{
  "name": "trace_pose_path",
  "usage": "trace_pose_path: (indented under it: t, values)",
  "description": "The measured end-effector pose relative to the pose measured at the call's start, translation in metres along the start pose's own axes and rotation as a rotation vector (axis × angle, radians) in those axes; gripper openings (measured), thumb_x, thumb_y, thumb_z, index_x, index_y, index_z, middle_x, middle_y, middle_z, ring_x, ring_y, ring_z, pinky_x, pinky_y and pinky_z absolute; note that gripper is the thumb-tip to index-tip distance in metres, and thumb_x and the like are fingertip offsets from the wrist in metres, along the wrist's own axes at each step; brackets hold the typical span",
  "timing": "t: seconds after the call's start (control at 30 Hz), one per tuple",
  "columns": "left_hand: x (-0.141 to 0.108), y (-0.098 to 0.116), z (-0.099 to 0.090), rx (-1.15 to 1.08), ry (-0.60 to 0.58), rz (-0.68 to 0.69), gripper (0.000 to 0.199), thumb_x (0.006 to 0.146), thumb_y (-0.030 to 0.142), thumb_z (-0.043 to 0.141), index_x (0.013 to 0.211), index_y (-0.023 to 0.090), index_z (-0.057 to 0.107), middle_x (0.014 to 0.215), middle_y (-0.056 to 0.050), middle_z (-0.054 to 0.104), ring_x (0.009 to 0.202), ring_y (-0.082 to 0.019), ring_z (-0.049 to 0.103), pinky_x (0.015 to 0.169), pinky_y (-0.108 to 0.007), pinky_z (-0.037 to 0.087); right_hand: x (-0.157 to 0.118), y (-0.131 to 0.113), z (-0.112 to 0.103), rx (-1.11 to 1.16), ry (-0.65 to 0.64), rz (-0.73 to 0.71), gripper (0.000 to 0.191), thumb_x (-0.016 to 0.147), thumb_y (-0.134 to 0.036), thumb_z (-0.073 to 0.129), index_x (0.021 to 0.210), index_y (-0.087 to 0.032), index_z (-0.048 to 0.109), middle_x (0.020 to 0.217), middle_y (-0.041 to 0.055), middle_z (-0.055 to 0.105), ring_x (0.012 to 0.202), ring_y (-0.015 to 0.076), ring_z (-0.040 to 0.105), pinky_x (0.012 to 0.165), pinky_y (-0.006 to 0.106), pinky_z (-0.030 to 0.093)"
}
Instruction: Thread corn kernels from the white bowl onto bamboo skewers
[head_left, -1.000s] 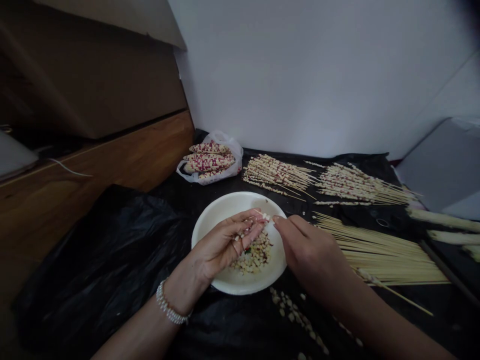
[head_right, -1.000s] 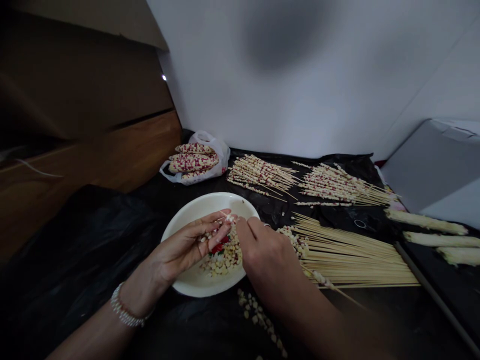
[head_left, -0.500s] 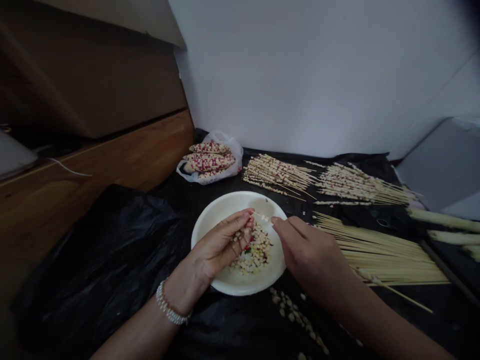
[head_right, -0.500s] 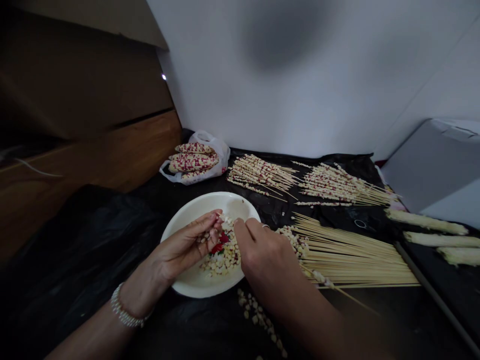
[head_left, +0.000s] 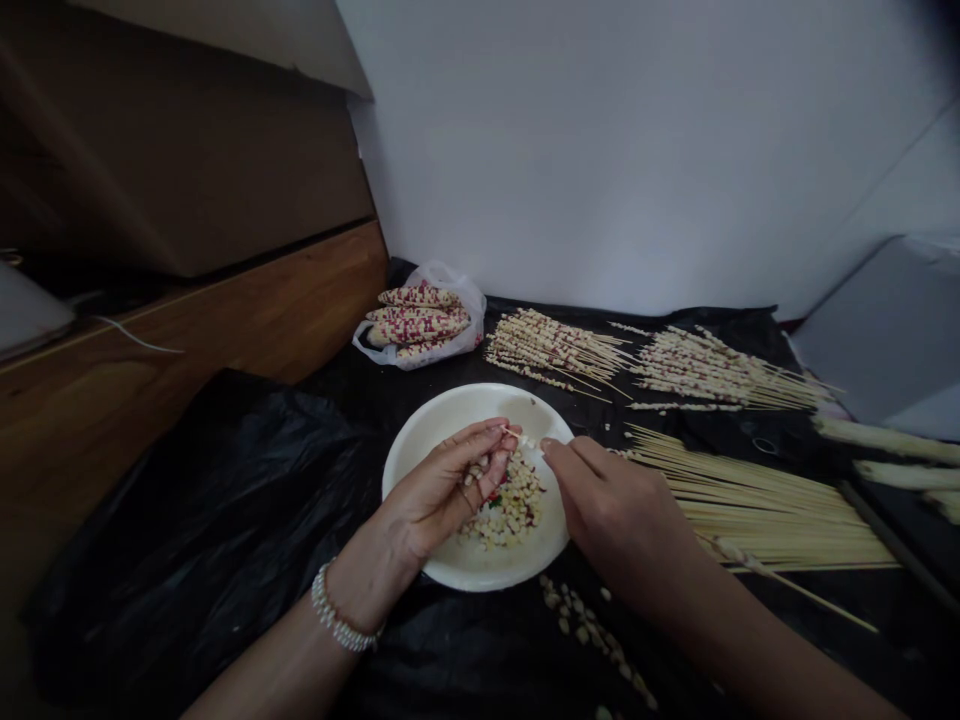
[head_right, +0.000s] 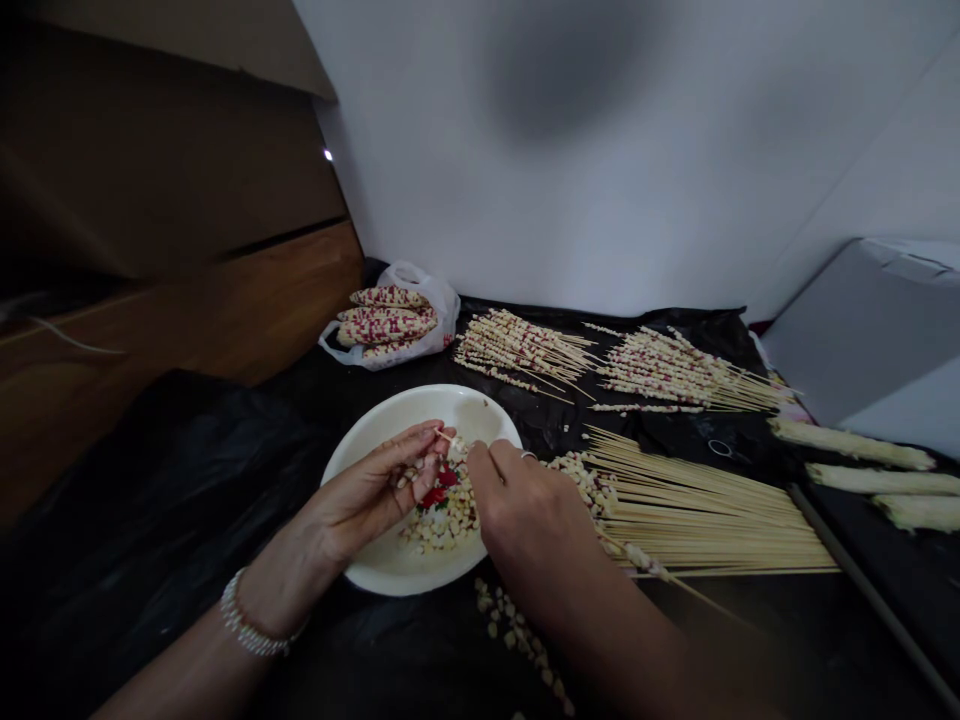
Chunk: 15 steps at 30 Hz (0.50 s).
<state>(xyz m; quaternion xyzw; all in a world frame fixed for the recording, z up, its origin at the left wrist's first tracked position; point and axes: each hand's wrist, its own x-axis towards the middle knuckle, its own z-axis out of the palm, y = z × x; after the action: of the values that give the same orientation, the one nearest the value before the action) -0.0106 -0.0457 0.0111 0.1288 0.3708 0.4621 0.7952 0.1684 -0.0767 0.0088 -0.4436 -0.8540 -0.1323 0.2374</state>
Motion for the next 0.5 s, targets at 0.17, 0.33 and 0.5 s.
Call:
trace_pose_path:
  t: [0.17,0.33,0.5]
  values:
    - [-0.0019,0.0014,0.0024,0.009,0.017,-0.019,0.013,0.075,0.004,0.065,0.085,0.01,0.07,0.083,-0.005,0.07,0.067,-0.008,0.066,0.063,-0.014,0.055,0.0007,-0.0009,-0.001,-0.001,-0.004,0.001,0.029,0.082,-0.006,0.041,0.104,-0.012,0.059,0.076,0.0039,0.057,0.059,0.0135,0.05,0.051,0.027,0.033]
    - [-0.0023,0.0027,0.0027,-0.013,0.028,-0.021,0.016,0.075,0.0,0.064,0.086,0.011,0.069,0.083,-0.005,0.07,0.066,-0.007,0.066,0.065,-0.013,0.054,0.0012,-0.0022,-0.0019,-0.02,-0.012,0.005,0.029,0.08,-0.005,0.044,0.104,-0.012,0.06,0.075,0.0034,0.057,0.058,0.0143,0.051,0.051,0.027,0.033]
    - [0.0008,0.0019,0.0019,-0.097,0.044,-0.01,0.013,0.078,0.003,0.062,0.088,0.008,0.069,0.088,-0.008,0.07,0.076,-0.01,0.067,0.071,-0.015,0.055,0.0011,-0.0019,-0.0008,-0.02,0.019,0.002,0.03,0.081,-0.006,0.042,0.104,-0.011,0.06,0.076,0.0042,0.058,0.058,0.0144,0.052,0.051,0.027,0.033]
